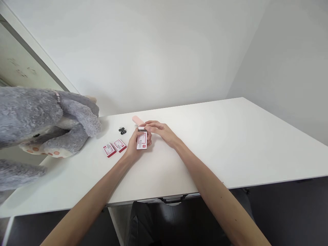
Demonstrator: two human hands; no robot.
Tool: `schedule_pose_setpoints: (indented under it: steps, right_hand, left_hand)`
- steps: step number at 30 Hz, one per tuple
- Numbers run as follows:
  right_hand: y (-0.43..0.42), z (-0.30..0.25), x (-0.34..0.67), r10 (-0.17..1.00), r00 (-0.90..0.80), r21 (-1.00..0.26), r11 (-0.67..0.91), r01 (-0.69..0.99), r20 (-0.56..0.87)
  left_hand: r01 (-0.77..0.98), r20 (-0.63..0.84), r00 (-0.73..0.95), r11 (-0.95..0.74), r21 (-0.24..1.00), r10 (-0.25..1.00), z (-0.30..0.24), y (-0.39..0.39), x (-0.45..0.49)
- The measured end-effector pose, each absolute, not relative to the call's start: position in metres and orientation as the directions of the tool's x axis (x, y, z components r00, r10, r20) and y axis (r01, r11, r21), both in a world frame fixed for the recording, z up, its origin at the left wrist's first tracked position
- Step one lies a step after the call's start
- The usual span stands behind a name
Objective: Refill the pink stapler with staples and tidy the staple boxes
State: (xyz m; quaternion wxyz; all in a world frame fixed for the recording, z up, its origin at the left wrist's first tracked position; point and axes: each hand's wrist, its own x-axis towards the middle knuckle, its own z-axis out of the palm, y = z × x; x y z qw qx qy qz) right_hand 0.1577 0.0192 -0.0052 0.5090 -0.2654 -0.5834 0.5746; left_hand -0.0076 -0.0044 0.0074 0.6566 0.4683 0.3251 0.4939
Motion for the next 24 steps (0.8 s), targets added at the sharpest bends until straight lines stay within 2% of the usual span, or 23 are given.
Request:
schedule_pose_setpoints:
  steps: [5, 9, 12, 15, 24]
  right_hand:
    - [0.0169, -0.0029, 0.1602, 0.832, -0.469, -0.950, 0.204, -0.238, 0.296]
    - [0.0182, -0.0041, 0.1617, 0.820, -0.507, -0.963, 0.204, -0.176, 0.266]
    - [0.0186, -0.0055, 0.1607, 0.848, -0.471, -0.968, 0.173, -0.182, 0.241]
    - [0.0185, -0.0067, 0.1586, 0.889, -0.391, -0.964, 0.166, -0.206, 0.237]
    - [0.0180, -0.0064, 0.1575, 0.904, -0.346, -0.965, 0.208, -0.161, 0.252]
  left_hand:
    - [-0.320, -0.048, 0.290, 0.144, 0.936, 0.956, 0.0112, -0.0056, -0.0078]
    - [-0.322, -0.040, 0.265, 0.128, 0.938, 0.963, 0.0107, -0.0061, -0.0052]
    - [-0.307, -0.030, 0.246, 0.107, 0.946, 0.969, 0.0094, -0.0069, -0.0044]
    - [-0.261, -0.055, 0.297, 0.136, 0.956, 0.953, 0.0098, -0.0084, -0.0038]
    - [-0.340, -0.076, 0.427, 0.238, 0.910, 0.901, 0.0136, -0.0098, -0.0043]
